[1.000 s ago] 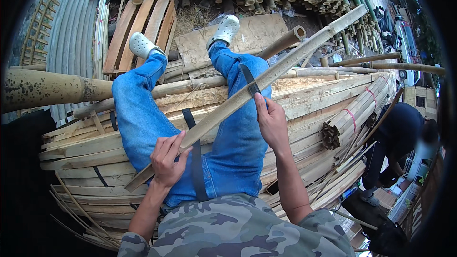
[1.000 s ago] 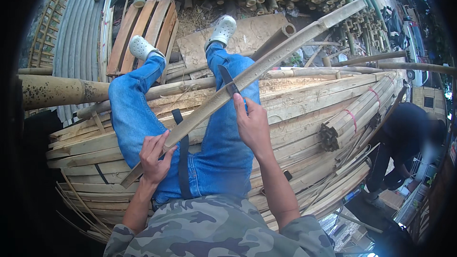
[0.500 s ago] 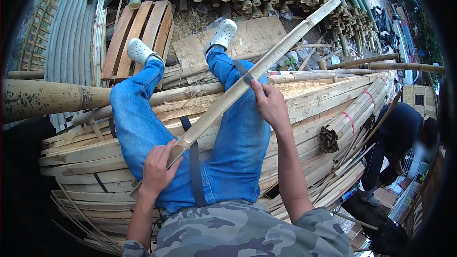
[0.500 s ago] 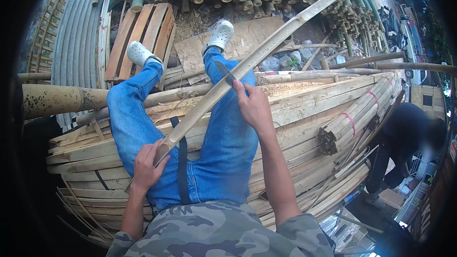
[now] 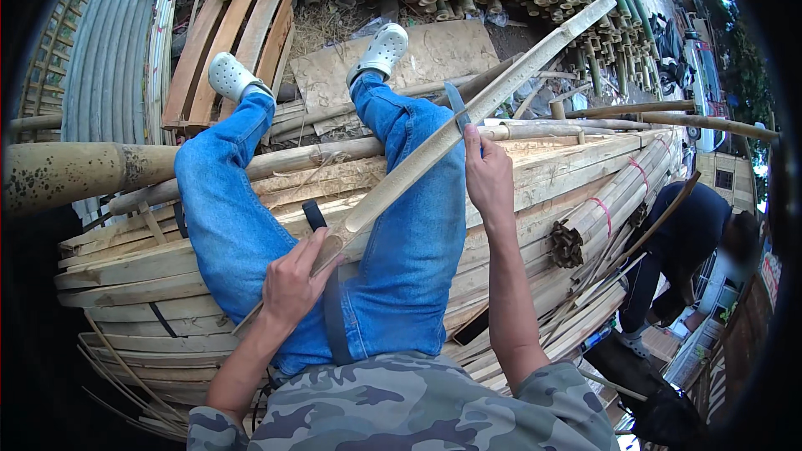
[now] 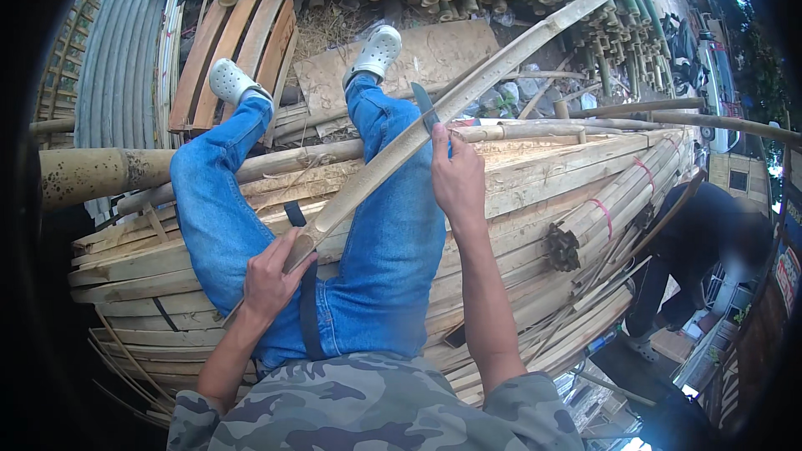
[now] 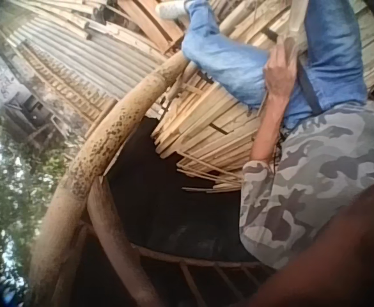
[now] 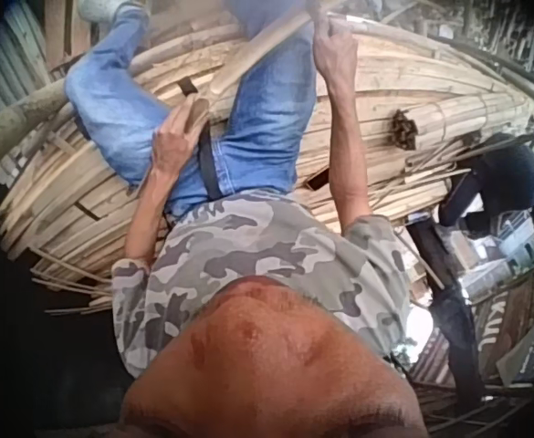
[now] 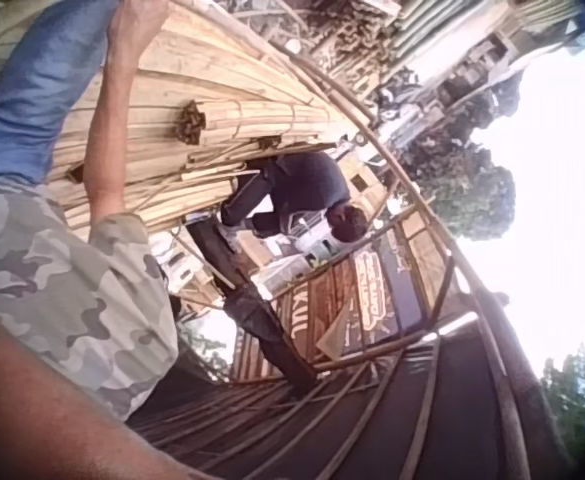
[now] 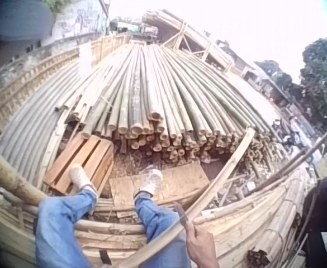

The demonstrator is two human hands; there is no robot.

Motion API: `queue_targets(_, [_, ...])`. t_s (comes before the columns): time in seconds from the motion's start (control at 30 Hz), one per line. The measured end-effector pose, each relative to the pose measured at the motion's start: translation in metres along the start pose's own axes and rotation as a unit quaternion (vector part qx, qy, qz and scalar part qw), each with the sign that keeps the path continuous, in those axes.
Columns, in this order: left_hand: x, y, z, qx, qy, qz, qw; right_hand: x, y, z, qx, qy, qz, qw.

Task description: Scraping or whittling a bamboo stick with a small utility knife.

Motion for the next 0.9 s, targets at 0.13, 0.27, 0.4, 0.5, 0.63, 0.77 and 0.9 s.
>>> queue_targets(0.13, [0.0,0.003,0.005,0.037,-0.004,0.03,0.999,0.005,0.005,0.001,-0.013,-0.019,0.024,0.999])
queue_targets(0.27, [0.0,0.004,0.005,0.017,-0.011,0.005,1.0,0.007,0.009,0.003,0.012,-0.022,-0.005,1.0])
queue_targets(0.4, [-0.001,0.005,0.006,0.02,-0.017,0.007,1.0,0.009,0.03,0.016,0.008,-0.021,-0.015,1.0])
queue_targets(0.5, [-0.002,0.009,0.007,0.02,-0.02,0.019,0.999,0.005,0.044,0.014,0.005,-0.03,-0.021,0.999])
queue_targets(0.63, [-0.003,0.01,0.008,0.012,-0.03,0.02,0.999,0.006,0.052,0.013,-0.01,-0.018,-0.005,1.0])
queue_targets(0.77, [-0.003,0.01,0.009,0.011,-0.03,0.018,0.999,0.01,0.063,0.018,-0.012,-0.017,-0.022,1.0])
queue_targets(0.9, [-0.005,0.012,0.009,0.017,-0.029,0.023,0.999,0.01,0.081,0.025,-0.037,-0.018,-0.019,0.999])
Point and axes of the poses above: each hand's wrist, its own y-axis away from the middle knuckle, its own z-axis out of the palm, x = y × z, the point moved 3 cm from there along -y, towards the middle knuckle, and after that the axes turned 7 degrees about x, right-handed, at the moved point
